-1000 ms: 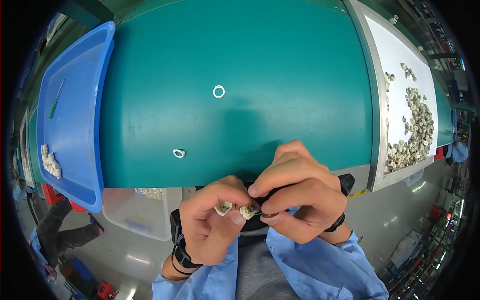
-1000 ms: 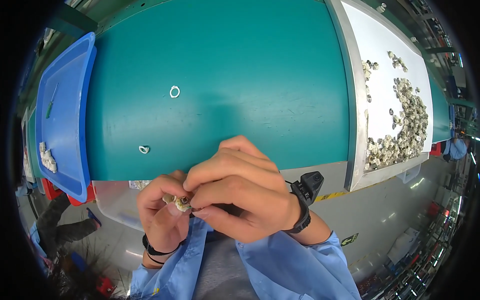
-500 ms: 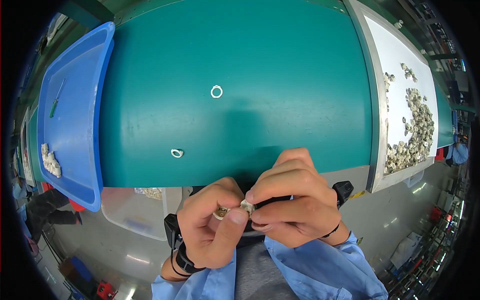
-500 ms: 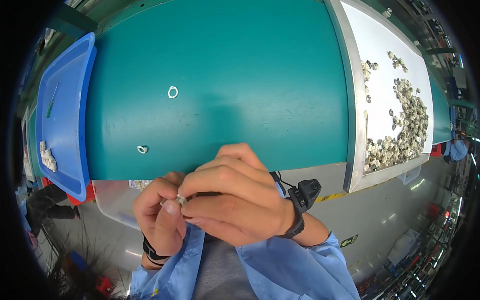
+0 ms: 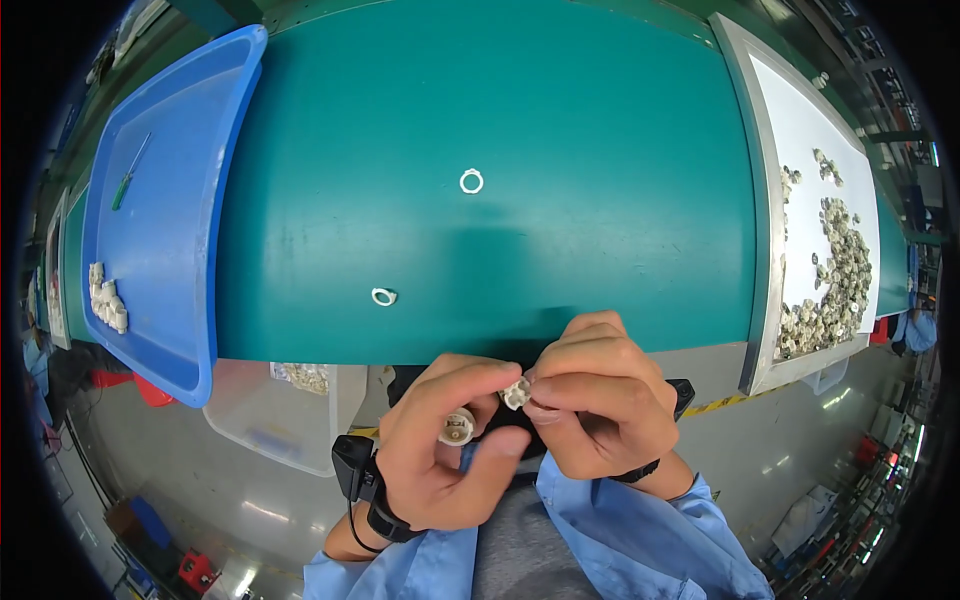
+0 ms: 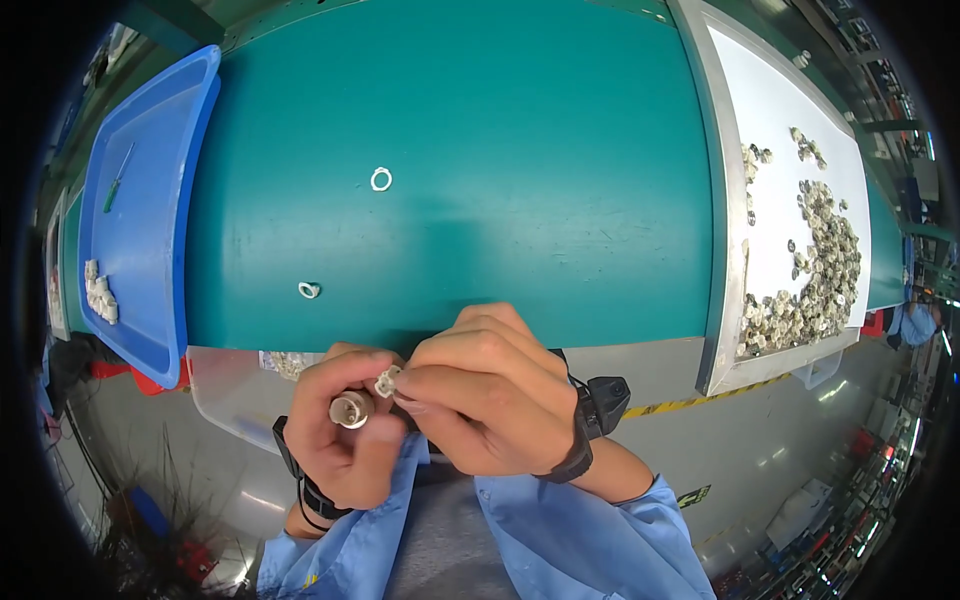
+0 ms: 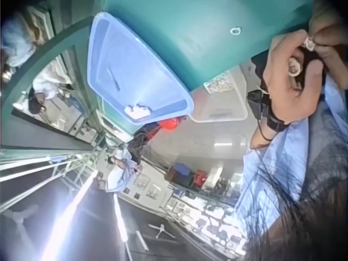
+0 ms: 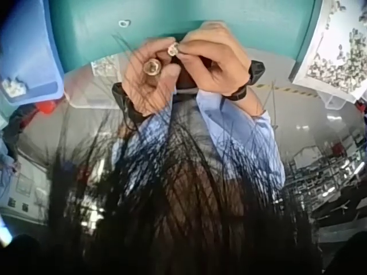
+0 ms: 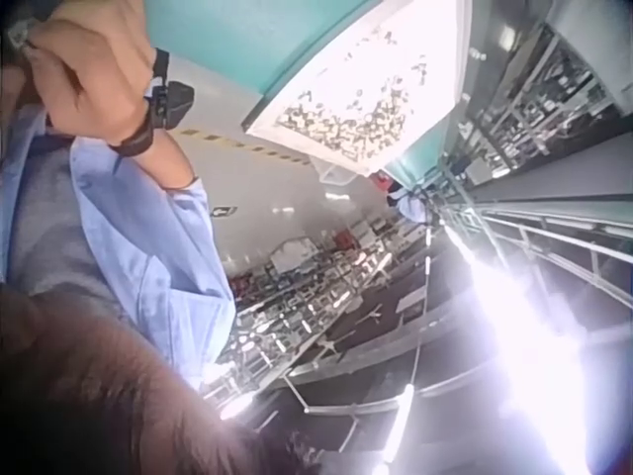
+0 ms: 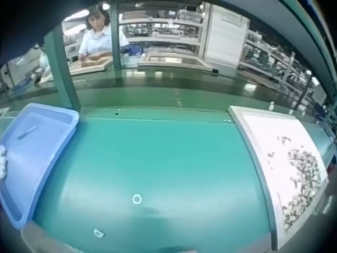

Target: Assembling small electronic or mechanical components at a factory workbench.

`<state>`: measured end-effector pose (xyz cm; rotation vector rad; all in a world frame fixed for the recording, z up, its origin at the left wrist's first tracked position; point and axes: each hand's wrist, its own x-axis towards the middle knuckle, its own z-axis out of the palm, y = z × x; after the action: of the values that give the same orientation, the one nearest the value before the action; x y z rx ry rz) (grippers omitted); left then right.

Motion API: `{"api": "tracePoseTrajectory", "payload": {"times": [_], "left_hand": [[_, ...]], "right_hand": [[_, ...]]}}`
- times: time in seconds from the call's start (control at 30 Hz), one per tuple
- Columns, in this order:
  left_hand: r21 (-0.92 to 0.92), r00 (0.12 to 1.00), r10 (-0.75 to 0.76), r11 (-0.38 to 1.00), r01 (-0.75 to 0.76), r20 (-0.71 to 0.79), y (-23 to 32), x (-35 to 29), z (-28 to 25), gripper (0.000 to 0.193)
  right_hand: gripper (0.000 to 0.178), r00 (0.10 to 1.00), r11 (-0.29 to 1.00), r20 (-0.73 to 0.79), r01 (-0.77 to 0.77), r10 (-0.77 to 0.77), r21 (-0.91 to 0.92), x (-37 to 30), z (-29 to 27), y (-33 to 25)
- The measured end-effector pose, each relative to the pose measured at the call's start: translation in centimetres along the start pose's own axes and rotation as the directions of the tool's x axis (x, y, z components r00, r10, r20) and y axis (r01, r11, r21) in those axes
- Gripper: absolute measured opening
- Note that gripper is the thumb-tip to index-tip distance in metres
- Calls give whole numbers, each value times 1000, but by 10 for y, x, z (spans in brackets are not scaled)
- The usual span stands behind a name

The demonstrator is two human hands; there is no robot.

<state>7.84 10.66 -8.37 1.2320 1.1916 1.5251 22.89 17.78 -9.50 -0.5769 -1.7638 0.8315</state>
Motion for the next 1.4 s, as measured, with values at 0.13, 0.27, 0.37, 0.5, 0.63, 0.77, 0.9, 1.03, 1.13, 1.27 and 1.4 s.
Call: {"api": "tracePoseTrajectory", "payload": {"times": [0.13, 0.27, 0.37, 0.5, 0.63, 0.77, 0.9, 1.03, 1.13, 1.27, 1.4], "left_hand": [[124, 999, -38, 992, 34, 34, 4, 4, -7, 28], [142, 995, -103, 985, 99, 18, 1, 2, -12, 27], [145, 990, -136, 981, 128, 42, 4, 2, -14, 25], [149, 984, -165, 977, 154, 62, 6, 3, -13, 24], [143, 979, -187, 974, 175, 77, 5, 2, -16, 25], [139, 990, -129, 983, 120, 57, 4, 2, -14, 26], [187, 994, -97, 979, 87, 49, 0, 1, -16, 26], [160, 995, -102, 982, 101, 0, -3, -2, -8, 26], [18, 995, -90, 996, 91, -47, -3, -7, -9, 29], [191, 995, 67, 978, -79, 73, -9, -3, -12, 32], [-4, 997, 33, 999, -33, 74, -9, -7, -7, 31]], "right_hand": [[19, 996, 999, 80, -40, 38, 26, 6, 1, -3], [19, 979, 997, 191, -74, 70, 12, 14, -10, -4], [19, 967, 996, 241, -88, 83, 7, 17, -13, 0], [20, 957, 993, 270, -114, 104, 24, 18, -11, 4], [21, 955, 990, 270, -136, 124, 27, 17, -8, 5], [23, 958, 992, 259, -129, 126, -3, 17, -7, 4], [23, 973, 992, 194, -124, 128, -31, 14, 0, -1], [22, 971, 981, 143, -196, 194, 0, 9, 3, -4], [20, 959, 968, 141, -251, 245, 24, 8, 2, -5], [18, 937, 949, 215, -301, 276, 95, 14, -5, -4], [16, 916, 949, 309, -298, 254, 102, 18, -13, -2]]}}
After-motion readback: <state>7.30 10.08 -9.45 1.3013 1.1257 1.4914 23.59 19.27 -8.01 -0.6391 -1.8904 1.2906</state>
